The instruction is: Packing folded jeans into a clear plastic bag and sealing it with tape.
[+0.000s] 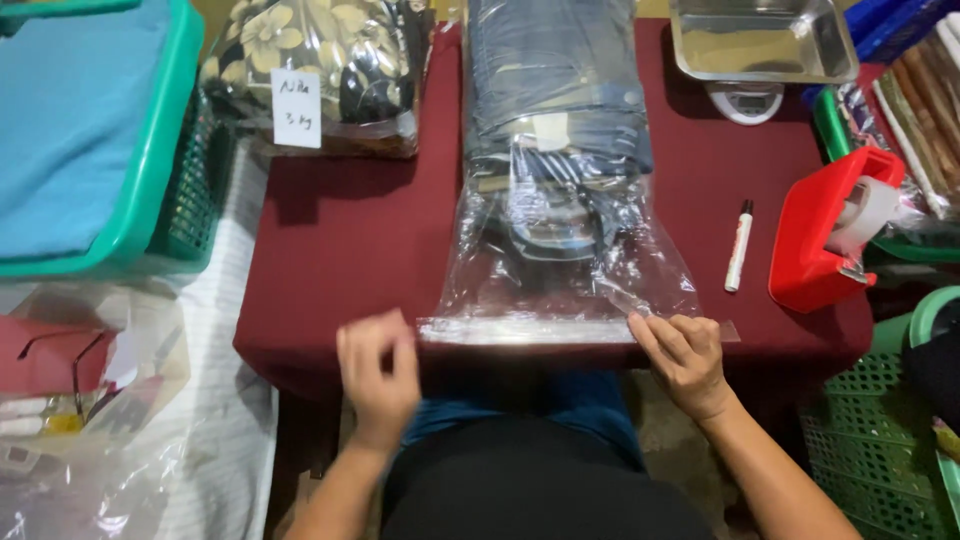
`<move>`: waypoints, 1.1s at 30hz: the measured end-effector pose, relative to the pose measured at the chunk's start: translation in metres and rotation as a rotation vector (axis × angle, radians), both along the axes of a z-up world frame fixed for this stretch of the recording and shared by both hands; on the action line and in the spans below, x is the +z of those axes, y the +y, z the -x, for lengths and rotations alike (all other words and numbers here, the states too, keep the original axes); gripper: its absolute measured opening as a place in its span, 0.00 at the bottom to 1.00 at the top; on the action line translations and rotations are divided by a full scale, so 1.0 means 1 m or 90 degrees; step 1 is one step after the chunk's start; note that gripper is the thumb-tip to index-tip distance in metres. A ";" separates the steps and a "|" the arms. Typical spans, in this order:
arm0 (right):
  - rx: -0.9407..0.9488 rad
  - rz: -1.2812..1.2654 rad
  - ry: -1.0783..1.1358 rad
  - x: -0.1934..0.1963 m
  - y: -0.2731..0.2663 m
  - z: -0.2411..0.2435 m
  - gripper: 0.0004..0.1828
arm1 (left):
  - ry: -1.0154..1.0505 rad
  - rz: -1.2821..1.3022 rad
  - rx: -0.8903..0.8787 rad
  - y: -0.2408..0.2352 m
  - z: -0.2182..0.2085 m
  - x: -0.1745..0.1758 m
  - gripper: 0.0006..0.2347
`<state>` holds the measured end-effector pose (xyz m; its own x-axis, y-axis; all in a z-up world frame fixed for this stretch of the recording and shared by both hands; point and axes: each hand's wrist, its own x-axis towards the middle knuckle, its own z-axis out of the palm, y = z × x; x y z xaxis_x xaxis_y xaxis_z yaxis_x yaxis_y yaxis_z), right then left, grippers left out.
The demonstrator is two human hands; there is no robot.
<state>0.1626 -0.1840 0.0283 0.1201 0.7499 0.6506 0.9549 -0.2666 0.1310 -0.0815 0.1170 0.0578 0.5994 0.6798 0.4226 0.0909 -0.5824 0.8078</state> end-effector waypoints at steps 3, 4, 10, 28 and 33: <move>-0.021 0.020 -0.007 0.002 -0.004 0.002 0.22 | -0.101 -0.323 -0.093 -0.028 -0.005 0.012 0.04; -0.012 0.019 0.004 0.001 -0.006 0.003 0.22 | -0.132 -0.370 -0.239 -0.038 -0.008 0.013 0.07; 0.001 0.011 0.029 0.011 -0.004 0.005 0.23 | -0.066 -0.523 -0.325 -0.044 -0.044 0.001 0.14; 0.026 0.050 0.066 0.025 -0.008 -0.002 0.22 | 0.006 -0.486 -0.305 -0.027 -0.066 0.000 0.12; 0.027 0.053 0.118 0.028 -0.016 -0.007 0.24 | 0.002 -0.463 -0.309 -0.024 -0.067 0.004 0.12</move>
<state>0.1700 -0.1998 0.0558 0.1990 0.8070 0.5560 0.9749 -0.2211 -0.0280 -0.0147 0.0932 0.0620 0.7550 -0.0891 0.6496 -0.2996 -0.9282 0.2208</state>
